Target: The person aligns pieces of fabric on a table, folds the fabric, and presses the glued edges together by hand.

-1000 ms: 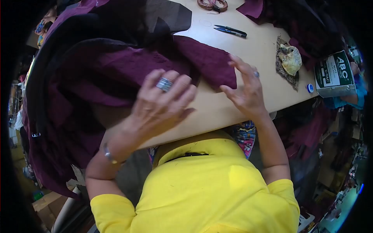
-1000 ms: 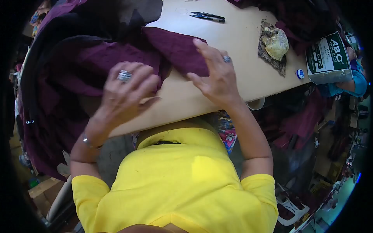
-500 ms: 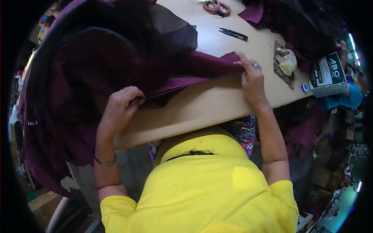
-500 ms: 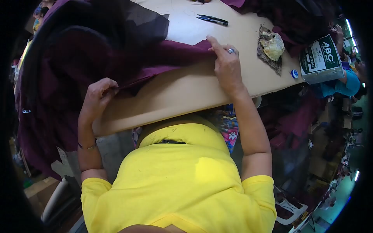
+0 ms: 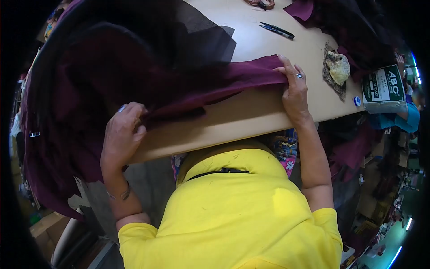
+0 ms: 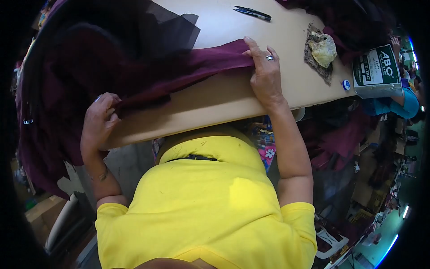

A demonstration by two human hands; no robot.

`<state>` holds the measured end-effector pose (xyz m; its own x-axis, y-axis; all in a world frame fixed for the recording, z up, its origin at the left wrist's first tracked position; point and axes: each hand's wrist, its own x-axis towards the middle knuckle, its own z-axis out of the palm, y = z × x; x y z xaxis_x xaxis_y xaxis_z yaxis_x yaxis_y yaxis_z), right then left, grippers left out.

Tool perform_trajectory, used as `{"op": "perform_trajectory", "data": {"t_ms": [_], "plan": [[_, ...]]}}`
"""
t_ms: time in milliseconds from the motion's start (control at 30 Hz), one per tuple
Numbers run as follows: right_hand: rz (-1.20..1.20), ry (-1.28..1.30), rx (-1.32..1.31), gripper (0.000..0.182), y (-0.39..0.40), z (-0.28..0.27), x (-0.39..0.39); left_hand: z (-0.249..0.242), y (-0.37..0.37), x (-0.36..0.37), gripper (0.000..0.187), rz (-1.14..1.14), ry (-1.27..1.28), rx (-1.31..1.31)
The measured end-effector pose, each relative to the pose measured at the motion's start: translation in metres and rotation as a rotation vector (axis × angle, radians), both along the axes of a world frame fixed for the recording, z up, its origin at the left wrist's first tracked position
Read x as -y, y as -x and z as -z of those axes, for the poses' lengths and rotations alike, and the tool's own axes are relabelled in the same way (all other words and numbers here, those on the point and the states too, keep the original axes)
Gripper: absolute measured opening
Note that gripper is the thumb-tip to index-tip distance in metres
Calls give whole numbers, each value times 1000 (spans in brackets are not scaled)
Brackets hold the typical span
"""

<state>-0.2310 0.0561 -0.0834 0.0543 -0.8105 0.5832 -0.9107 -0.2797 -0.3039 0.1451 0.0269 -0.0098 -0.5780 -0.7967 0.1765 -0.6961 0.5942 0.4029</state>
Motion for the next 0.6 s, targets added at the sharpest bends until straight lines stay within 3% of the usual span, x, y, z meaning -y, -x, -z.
{"op": "perform_trajectory", "data": {"t_ms": [67, 100, 167, 267, 433, 600], "plan": [[-29, -5, -1, 74, -5, -5, -1, -11, 15, -10, 17, -88, 161, 131], [-30, -11, 2, 73, -6, -7, -2, -16, 28, -14, 20, -68, 172, 18], [-29, -21, 7, 73, -6, -8, -2, -18, 58, -22, 26, 63, 183, -102], [-29, -34, 16, 74, -3, -7, -1, -3, 97, -25, 34, 200, 176, -8], [-52, -129, -34, 75, 6, -17, 7, 42, 100, -9, 23, 64, 185, -85], [-116, -365, -111, 77, 14, -39, 15, 35, 95, 2, 8, -24, 74, -295]]}}
